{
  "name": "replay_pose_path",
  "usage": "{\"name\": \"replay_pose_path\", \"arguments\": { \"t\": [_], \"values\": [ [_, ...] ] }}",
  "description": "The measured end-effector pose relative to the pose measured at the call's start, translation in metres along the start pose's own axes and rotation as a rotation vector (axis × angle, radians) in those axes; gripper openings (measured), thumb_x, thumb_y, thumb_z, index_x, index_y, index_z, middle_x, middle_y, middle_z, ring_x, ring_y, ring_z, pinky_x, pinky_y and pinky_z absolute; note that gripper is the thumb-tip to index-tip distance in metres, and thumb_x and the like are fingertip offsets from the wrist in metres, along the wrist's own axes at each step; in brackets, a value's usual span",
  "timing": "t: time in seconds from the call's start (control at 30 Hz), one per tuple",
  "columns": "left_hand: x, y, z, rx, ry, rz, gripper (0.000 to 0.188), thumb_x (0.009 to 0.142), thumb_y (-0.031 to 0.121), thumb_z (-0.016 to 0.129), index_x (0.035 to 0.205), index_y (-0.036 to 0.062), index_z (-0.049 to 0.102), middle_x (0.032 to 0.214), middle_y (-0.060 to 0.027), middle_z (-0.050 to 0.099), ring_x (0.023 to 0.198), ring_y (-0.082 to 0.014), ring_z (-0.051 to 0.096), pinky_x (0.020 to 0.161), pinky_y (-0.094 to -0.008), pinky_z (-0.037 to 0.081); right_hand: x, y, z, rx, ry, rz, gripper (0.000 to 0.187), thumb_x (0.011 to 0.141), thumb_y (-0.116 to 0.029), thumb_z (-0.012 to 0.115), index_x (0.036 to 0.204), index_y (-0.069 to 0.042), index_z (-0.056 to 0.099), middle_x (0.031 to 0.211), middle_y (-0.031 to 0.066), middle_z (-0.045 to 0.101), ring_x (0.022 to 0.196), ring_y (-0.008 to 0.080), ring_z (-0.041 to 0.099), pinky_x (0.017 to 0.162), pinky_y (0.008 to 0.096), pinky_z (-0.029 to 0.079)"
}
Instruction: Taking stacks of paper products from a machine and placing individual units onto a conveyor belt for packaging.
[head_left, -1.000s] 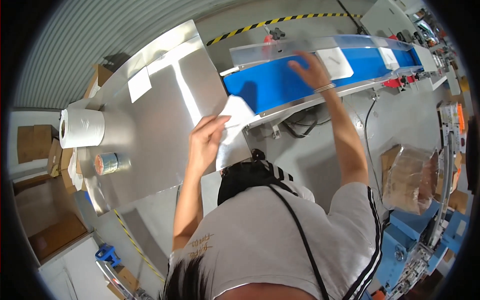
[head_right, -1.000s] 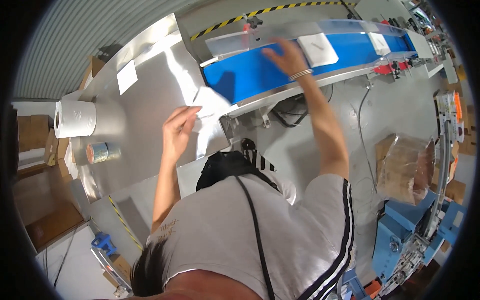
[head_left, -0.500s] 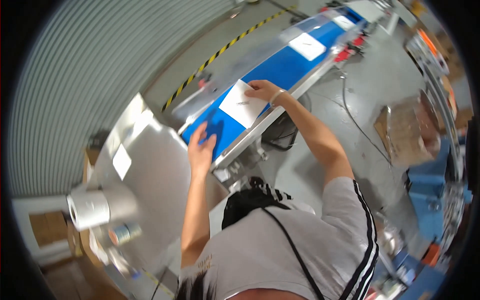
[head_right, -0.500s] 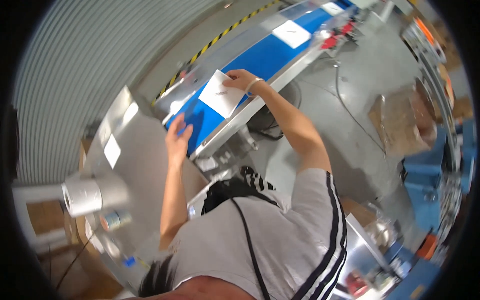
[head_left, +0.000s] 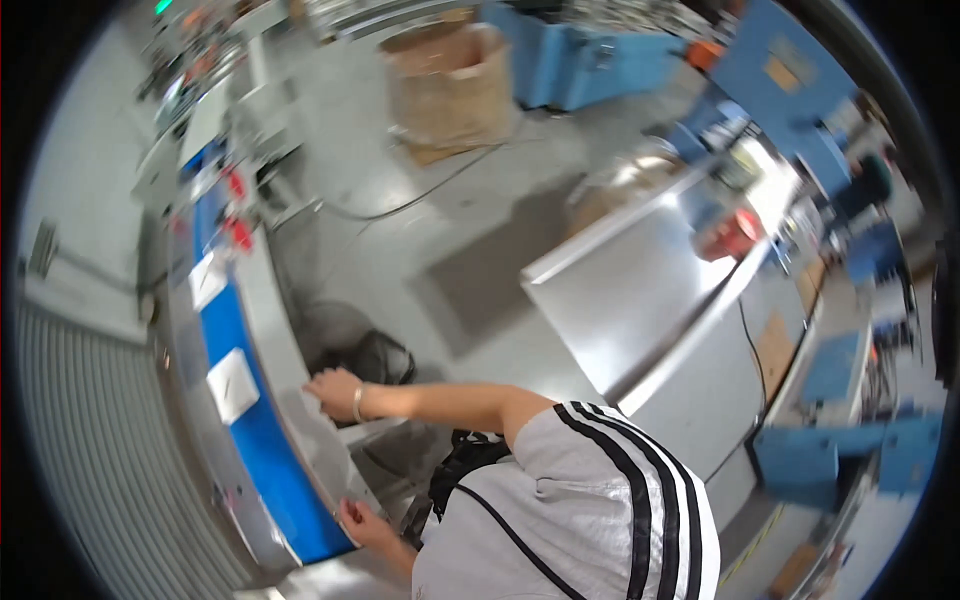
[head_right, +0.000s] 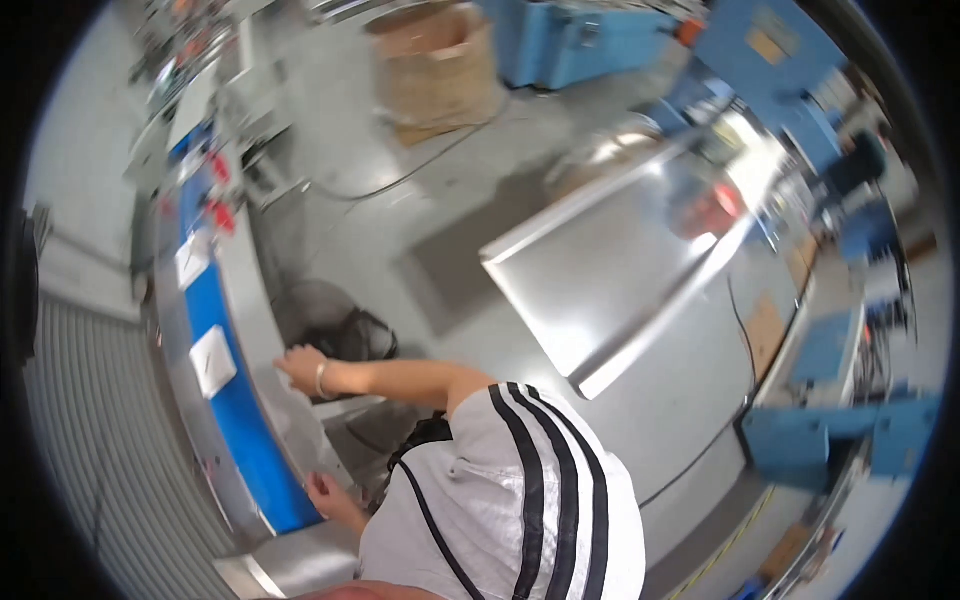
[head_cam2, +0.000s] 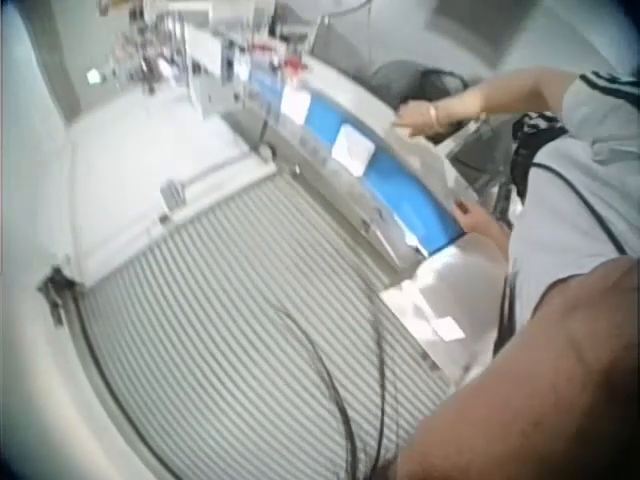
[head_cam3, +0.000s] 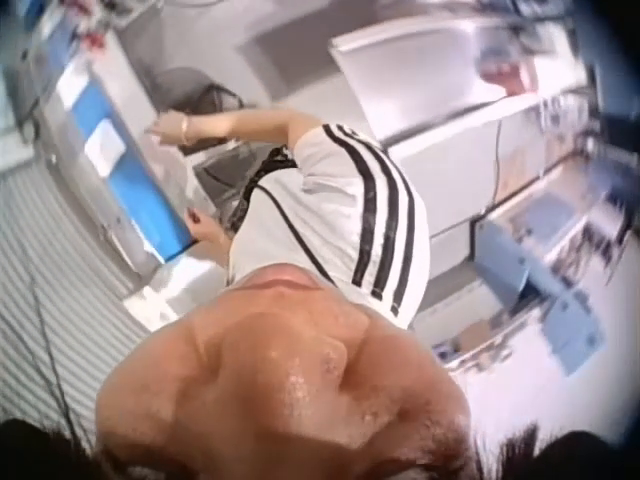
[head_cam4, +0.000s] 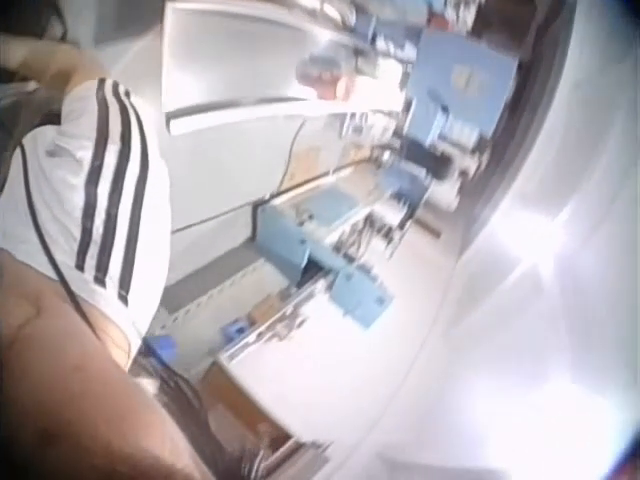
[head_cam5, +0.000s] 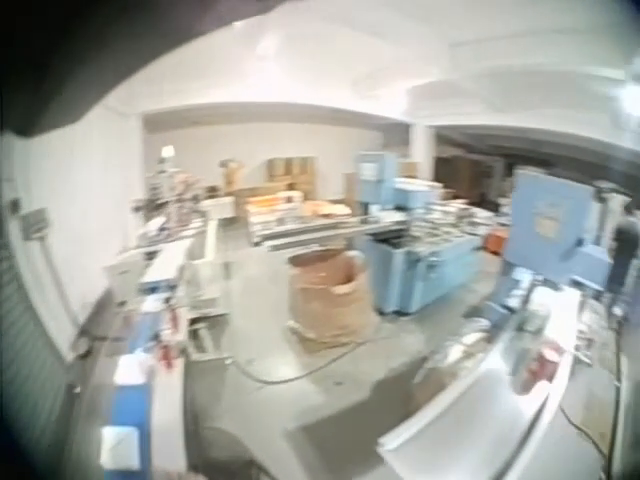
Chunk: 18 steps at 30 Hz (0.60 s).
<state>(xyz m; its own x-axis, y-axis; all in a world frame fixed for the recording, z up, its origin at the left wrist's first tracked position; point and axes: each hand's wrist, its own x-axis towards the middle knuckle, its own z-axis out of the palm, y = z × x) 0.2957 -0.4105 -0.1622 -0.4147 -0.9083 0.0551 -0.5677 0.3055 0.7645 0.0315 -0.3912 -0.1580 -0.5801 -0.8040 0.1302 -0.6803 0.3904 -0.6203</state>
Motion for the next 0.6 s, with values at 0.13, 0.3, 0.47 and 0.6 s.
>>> {"name": "replay_pose_path", "arguments": {
  "t": [0.13, 0.3, 0.47, 0.6],
  "values": [
    [0.020, -0.036, 0.017, 0.062, -0.037, 0.182, 0.031, 0.084, 0.010, 0.058, 0.114, 0.0014, 0.061, 0.094, -0.0146, 0.063, 0.079, -0.0244, 0.059, 0.069, -0.0320, 0.048, -0.092, 0.016, -0.028, -0.017, -0.095, 0.125, 0.045, 0.076, -0.023, 0.069, 0.117, -0.011, 0.054, 0.107, 0.0101, 0.058, 0.102, 0.0292, 0.056, 0.083, 0.0419, 0.045],
    [-0.004, 0.002, 0.018, -0.019, -0.012, 0.367, 0.028, 0.090, 0.007, 0.053, 0.117, 0.0004, 0.060, 0.105, -0.0174, 0.061, 0.080, -0.0245, 0.059, 0.070, -0.0329, 0.049, -0.183, 0.007, -0.054, -0.028, -0.001, 0.108, 0.041, 0.074, -0.025, 0.071, 0.110, -0.011, 0.057, 0.105, 0.0084, 0.058, 0.101, 0.0288, 0.056, 0.083, 0.0412, 0.046],
    [-0.036, 0.032, 0.039, -0.149, -0.198, 0.508, 0.029, 0.088, 0.007, 0.056, 0.115, -0.0014, 0.059, 0.109, -0.0179, 0.061, 0.084, -0.0258, 0.060, 0.072, -0.0346, 0.049, -0.250, 0.001, -0.079, 0.110, 0.016, 0.064, 0.037, 0.075, -0.025, 0.069, 0.108, -0.012, 0.058, 0.102, 0.0115, 0.060, 0.097, 0.0315, 0.059, 0.079, 0.0437, 0.049],
    [-0.076, 0.090, 0.063, -0.203, -0.373, 0.625, 0.027, 0.088, 0.007, 0.057, 0.113, -0.0009, 0.060, 0.103, -0.0110, 0.058, 0.081, -0.0195, 0.057, 0.066, -0.0288, 0.047, -0.317, 0.003, -0.135, 0.212, 0.073, 0.190, 0.034, 0.076, -0.022, 0.068, 0.106, -0.009, 0.059, 0.093, 0.0089, 0.063, 0.087, 0.0305, 0.061, 0.074, 0.0420, 0.049]
  ]
}}
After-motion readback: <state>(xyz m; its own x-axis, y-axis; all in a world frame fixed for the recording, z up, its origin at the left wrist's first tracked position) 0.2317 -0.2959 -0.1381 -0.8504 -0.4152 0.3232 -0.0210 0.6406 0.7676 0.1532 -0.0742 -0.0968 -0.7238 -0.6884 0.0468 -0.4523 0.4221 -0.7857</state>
